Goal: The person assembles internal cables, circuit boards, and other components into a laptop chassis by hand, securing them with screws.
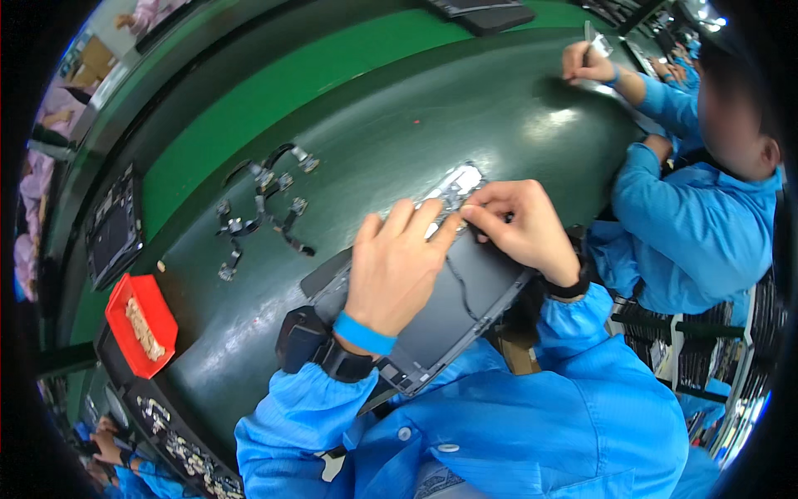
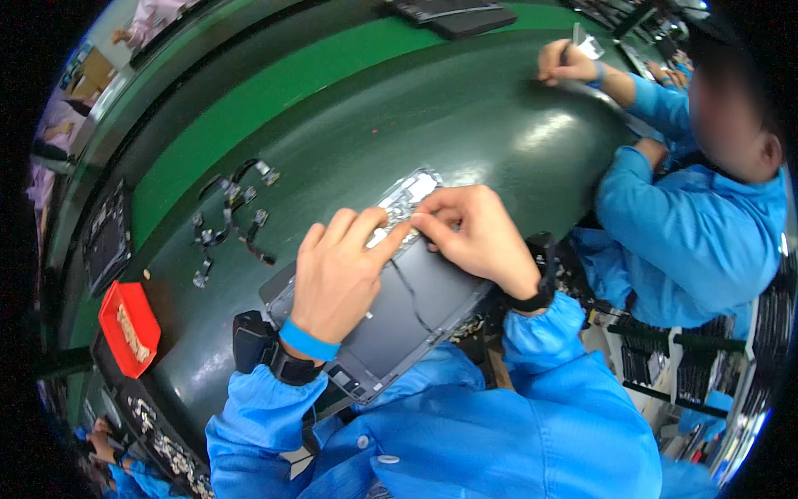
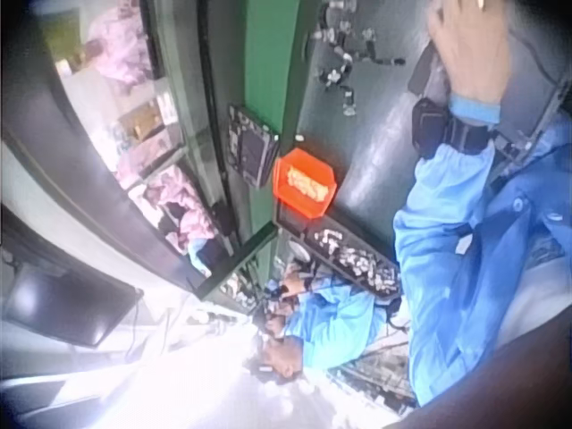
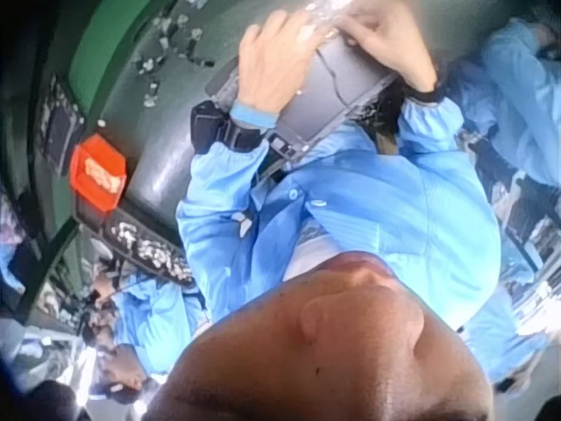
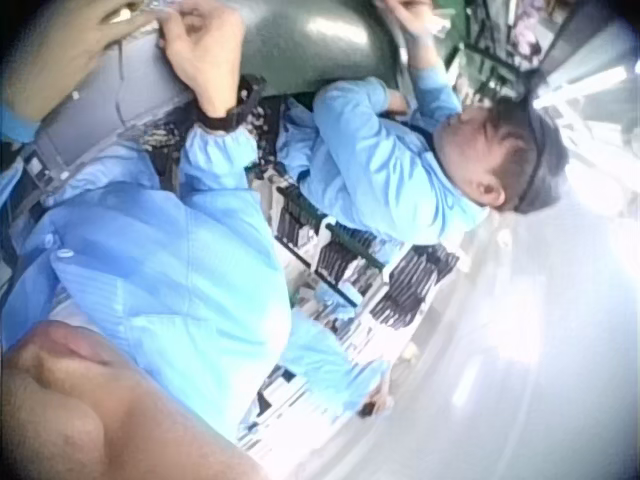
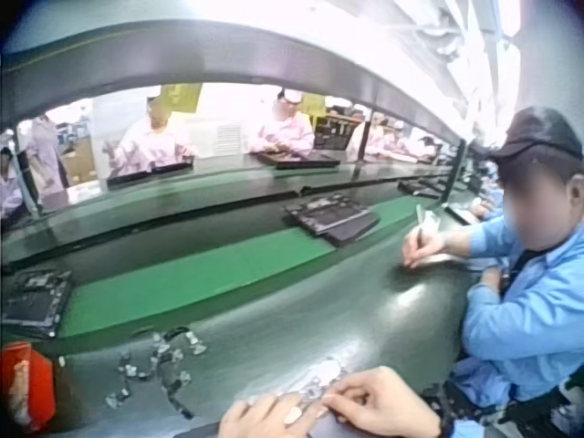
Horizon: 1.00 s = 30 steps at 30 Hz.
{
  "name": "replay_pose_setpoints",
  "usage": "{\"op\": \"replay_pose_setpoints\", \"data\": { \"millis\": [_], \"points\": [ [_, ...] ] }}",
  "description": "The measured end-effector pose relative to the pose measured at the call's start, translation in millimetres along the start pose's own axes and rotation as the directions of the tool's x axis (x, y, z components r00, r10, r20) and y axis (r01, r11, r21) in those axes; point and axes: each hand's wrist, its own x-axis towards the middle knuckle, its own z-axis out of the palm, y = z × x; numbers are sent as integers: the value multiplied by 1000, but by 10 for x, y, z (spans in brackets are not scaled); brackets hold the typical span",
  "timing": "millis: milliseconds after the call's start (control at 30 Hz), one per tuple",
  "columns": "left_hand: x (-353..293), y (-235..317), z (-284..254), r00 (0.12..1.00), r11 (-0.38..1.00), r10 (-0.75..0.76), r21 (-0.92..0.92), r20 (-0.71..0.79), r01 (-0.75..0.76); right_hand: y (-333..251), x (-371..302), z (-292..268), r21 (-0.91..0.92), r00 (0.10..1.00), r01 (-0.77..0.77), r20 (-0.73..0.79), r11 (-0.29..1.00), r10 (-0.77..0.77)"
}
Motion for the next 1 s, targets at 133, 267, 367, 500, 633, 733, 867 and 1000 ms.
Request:
{"op": "replay_pose_setpoints", "data": {
  "millis": [133,267,367,500,633,733,867,1000],
  "points": [
    [-19,16,8,1000,1000,15,1,-6,-15,-17,-21,-12,-53,1000,-27,1,998,27],
    [-47,-1,50,999,999,31,-12,-28,-31,-75,-44,-25,-100,998,-62,3,993,63],
    [-60,11,33,999,999,33,7,-36,-32,-150,-53,-21,-120,997,-78,-6,990,78],
    [-68,-9,53,999,999,33,10,-40,-32,-301,-37,-23,-194,989,-149,-21,970,148],
    [-54,-6,73,998,999,32,16,-49,-31,-365,-61,-51,-276,985,-174,-46,945,167],
    [-62,-14,84,998,999,29,21,-52,-28,-395,-107,-15,-422,982,-165,-149,892,111],
    [-83,-22,87,999,999,24,32,-46,-23,-288,-119,-66,-533,973,-44,-213,845,-84],
    [-95,-8,99,999,1000,21,20,-38,-20,-144,-187,-175,-156,978,-90,-200,984,58]
  ]
}}
